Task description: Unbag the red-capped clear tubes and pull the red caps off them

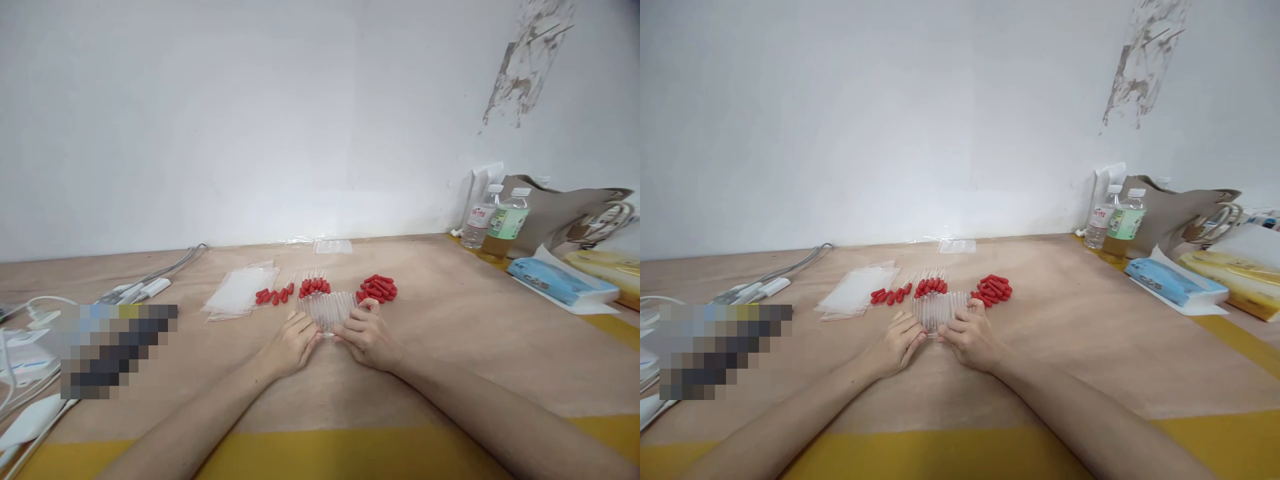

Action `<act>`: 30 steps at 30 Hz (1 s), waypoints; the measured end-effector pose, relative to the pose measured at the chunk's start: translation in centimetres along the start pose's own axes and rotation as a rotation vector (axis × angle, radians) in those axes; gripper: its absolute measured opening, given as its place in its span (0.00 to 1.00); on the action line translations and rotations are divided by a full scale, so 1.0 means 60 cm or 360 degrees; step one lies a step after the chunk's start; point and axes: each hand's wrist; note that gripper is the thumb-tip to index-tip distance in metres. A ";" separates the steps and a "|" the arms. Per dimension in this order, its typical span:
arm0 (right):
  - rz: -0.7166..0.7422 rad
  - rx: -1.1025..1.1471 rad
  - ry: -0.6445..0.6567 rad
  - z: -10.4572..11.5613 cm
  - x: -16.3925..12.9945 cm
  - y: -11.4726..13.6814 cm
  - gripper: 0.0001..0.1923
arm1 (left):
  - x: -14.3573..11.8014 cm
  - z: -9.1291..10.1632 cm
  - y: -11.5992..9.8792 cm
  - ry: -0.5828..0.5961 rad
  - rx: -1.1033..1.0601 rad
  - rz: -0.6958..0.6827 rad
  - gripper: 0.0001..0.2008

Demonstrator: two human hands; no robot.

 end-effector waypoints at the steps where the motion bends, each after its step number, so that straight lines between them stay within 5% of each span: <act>1: 0.0015 -0.0014 -0.0001 0.004 -0.004 -0.006 0.11 | -0.005 0.003 0.006 0.0028 -0.0002 0.0033 0.15; 5: -0.0333 -0.0127 -0.0095 0.016 -0.015 -0.046 0.11 | -0.027 0.021 0.046 0.0008 -0.0057 0.0359 0.16; 9: -0.0757 -0.0205 -0.0103 0.009 -0.011 -0.072 0.14 | -0.026 0.041 0.096 -0.0326 -0.0065 0.0784 0.12; 12: -0.0830 -0.0192 -0.0038 -0.005 -0.003 -0.070 0.12 | -0.017 0.050 0.134 -0.0478 0.0046 0.1100 0.12; 16: -0.0769 -0.0275 -0.0023 -0.018 0.003 -0.061 0.07 | -0.013 0.052 0.184 -0.0409 0.0033 0.1408 0.14; 23: -0.0516 -0.0290 0.0049 -0.023 0.003 -0.052 0.09 | -0.009 0.030 0.225 -0.0167 0.0193 0.1456 0.13; 30: -0.0510 -0.0155 0.0209 -0.018 0.006 -0.039 0.17 | 0.013 0.026 0.206 -0.0048 0.0367 0.1315 0.14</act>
Point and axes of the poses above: each hand's wrist, its own x-axis towards the middle knuckle, its own z-axis out of the back of the hand, y = z × x, and after that the axes turned 10 degrees about -y, right-handed
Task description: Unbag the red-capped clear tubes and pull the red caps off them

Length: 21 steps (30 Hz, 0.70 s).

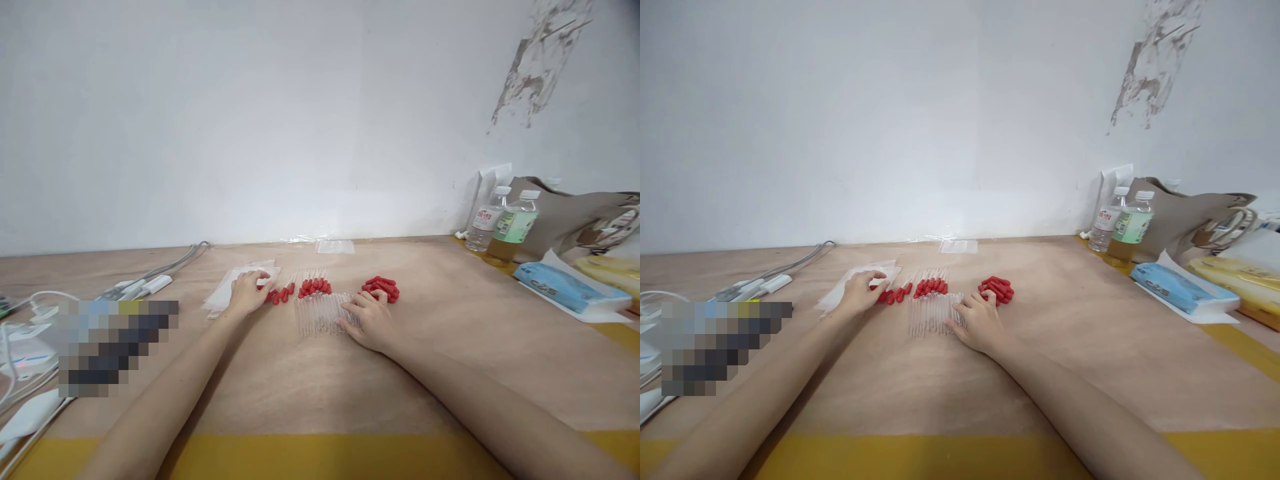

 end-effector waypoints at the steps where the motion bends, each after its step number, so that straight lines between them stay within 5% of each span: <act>1: 0.0007 0.0003 0.0022 0.001 0.000 0.001 0.18 | -0.002 0.002 -0.008 0.0016 0.0036 -0.0086 0.14; 5: 0.0016 0.0016 0.0055 0.006 0.001 0.005 0.21 | -0.010 0.002 -0.035 0.0099 0.0157 -0.0334 0.19; 10: -0.0068 0.0037 -0.0044 0.006 -0.001 0.002 0.19 | -0.008 -0.011 -0.042 0.0136 0.0193 -0.0223 0.17; 16: -0.0229 0.0017 -0.0283 0.003 -0.004 -0.010 0.14 | -0.018 0.001 -0.044 -0.0138 0.0149 0.0116 0.14; 21: -0.0171 -0.0084 -0.0509 0.007 -0.003 -0.010 0.21 | -0.077 0.020 -0.064 -0.0400 -0.0261 -0.0247 0.11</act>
Point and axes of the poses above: each hand's wrist, its own x-axis towards the middle knuckle, its own z-axis out of the back of the hand, y = z × x, and after that the axes turned 10 degrees about -y, right-handed
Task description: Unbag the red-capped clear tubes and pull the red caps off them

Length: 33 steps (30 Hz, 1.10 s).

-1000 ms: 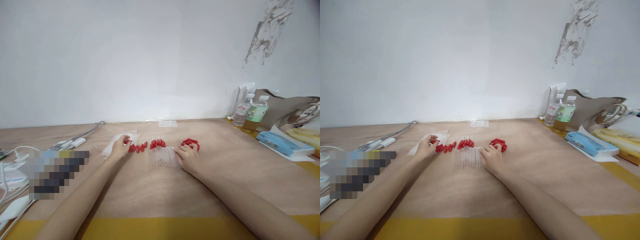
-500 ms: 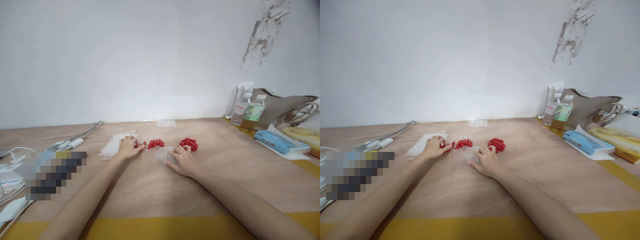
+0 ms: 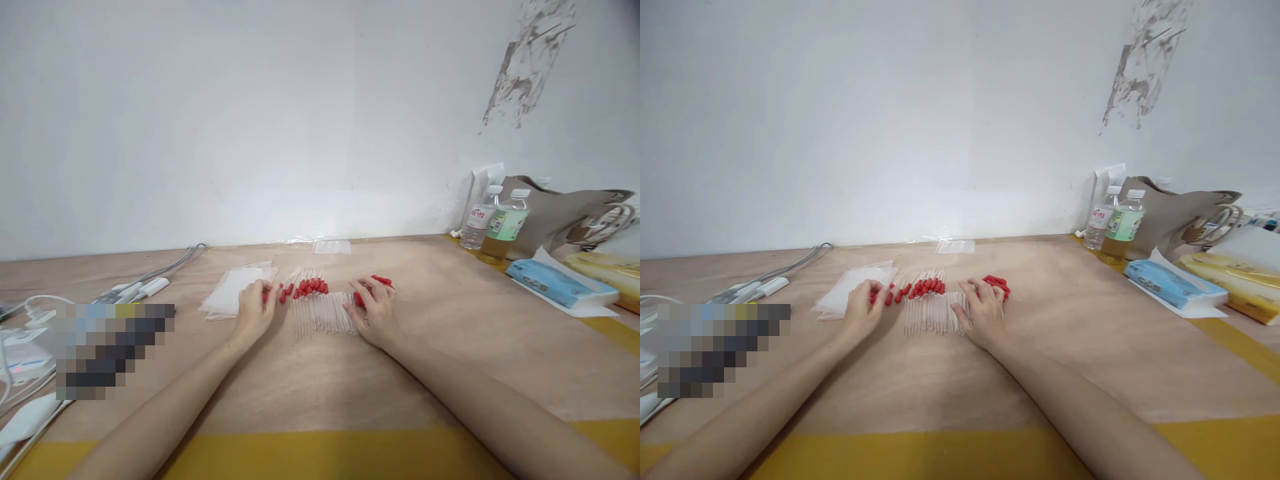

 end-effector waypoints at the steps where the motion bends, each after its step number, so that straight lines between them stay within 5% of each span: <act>1: 0.0066 -0.0011 -0.0019 0.002 0.001 0.002 0.23 | -0.014 0.003 -0.010 0.0038 -0.0096 -0.0145 0.10; 4: 0.0322 0.0032 0.0065 0.009 0.001 0.012 0.26 | -0.050 0.006 -0.040 0.0125 -0.0299 -0.0490 0.06; 8: 0.0497 0.0204 0.0201 0.011 -0.005 0.024 0.18 | -0.070 0.004 -0.065 0.0095 -0.0458 -0.0704 0.03; 17: 0.0320 0.0426 0.0489 0.012 -0.011 0.056 0.13 | -0.066 0.005 -0.071 0.0071 -0.0314 -0.1015 0.07; 23: 0.0313 0.0497 0.0579 0.013 -0.012 0.059 0.16 | -0.066 0.006 -0.081 0.0265 -0.0148 -0.1080 0.06; 33: 0.0825 0.0222 0.0405 0.017 -0.012 0.040 0.15 | -0.063 0.018 -0.085 0.0490 -0.0210 -0.1049 0.11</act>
Point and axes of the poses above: each hand's wrist, its own x-axis towards the middle knuckle, its own z-axis out of the back of the hand, y = z × x, and after that the axes turned 10 degrees about -y, right-handed
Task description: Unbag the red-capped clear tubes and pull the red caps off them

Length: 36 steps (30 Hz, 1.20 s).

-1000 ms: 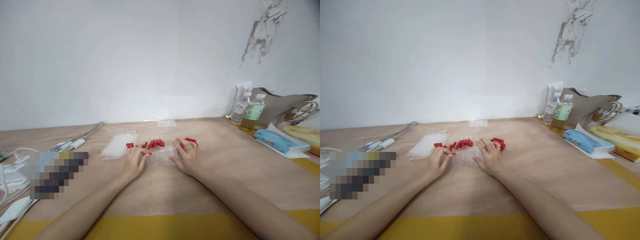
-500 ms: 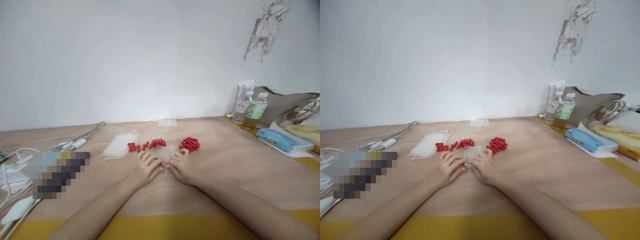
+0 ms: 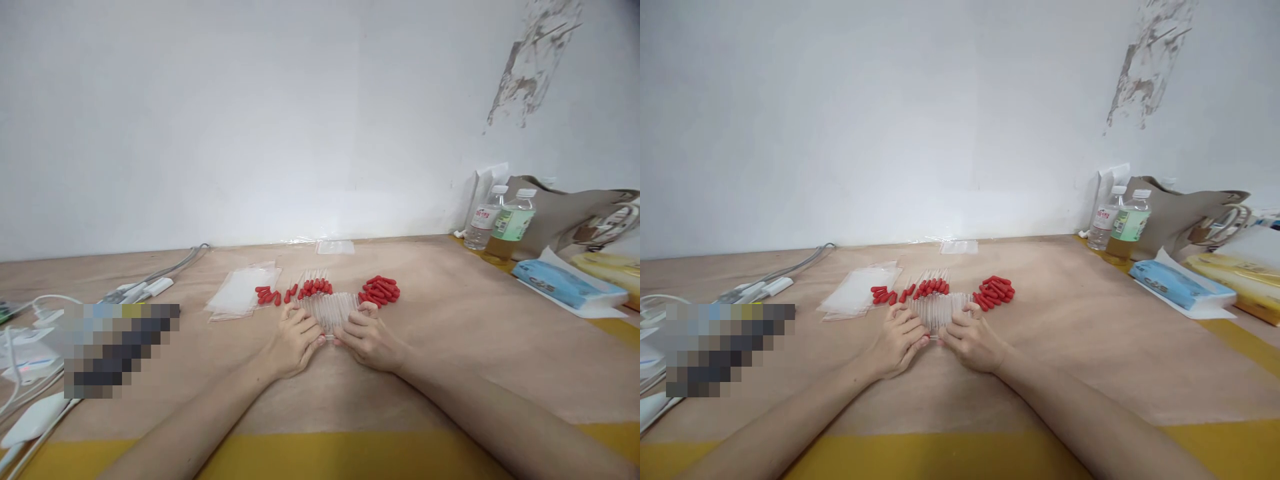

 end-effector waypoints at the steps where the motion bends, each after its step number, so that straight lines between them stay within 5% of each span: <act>1: 0.0048 -0.0031 0.0005 0.001 -0.002 -0.002 0.15 | 0.000 0.002 -0.001 0.0020 -0.0024 0.0005 0.11; 6: 0.0246 -0.0059 -0.0109 0.011 -0.005 -0.008 0.12 | -0.001 0.006 -0.005 0.0073 -0.0129 0.0013 0.12; 10: 0.0186 -0.0004 -0.0107 0.020 -0.011 -0.017 0.13 | -0.014 0.004 0.008 0.0106 -0.0158 0.0109 0.13; 13: -0.0126 0.0001 -0.0172 0.023 -0.018 -0.036 0.12 | -0.026 0.010 0.039 0.0052 -0.0152 0.0439 0.14; 17: -0.0677 -0.0059 -0.0232 0.014 -0.022 -0.061 0.13 | -0.029 0.028 0.094 -0.0285 -0.0124 0.0860 0.12; 22: -0.0939 -0.0008 -0.0166 -0.014 -0.014 -0.064 0.12 | -0.015 0.029 0.143 -0.0323 0.0108 0.1131 0.14; 30: -0.0934 -0.0101 -0.0130 -0.030 -0.008 -0.053 0.07 | 0.003 0.007 0.181 -0.0050 0.0584 0.1054 0.13; 36: -0.0860 -0.0081 -0.0121 -0.034 -0.009 -0.044 0.07 | 0.009 -0.001 0.162 -0.0036 0.0608 0.0971 0.11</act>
Point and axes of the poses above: each hand's wrist, its own x-axis towards the middle knuckle, its own z-axis out of the back of the hand, y = z × x, and after that the axes turned 10 degrees about -y, right-handed
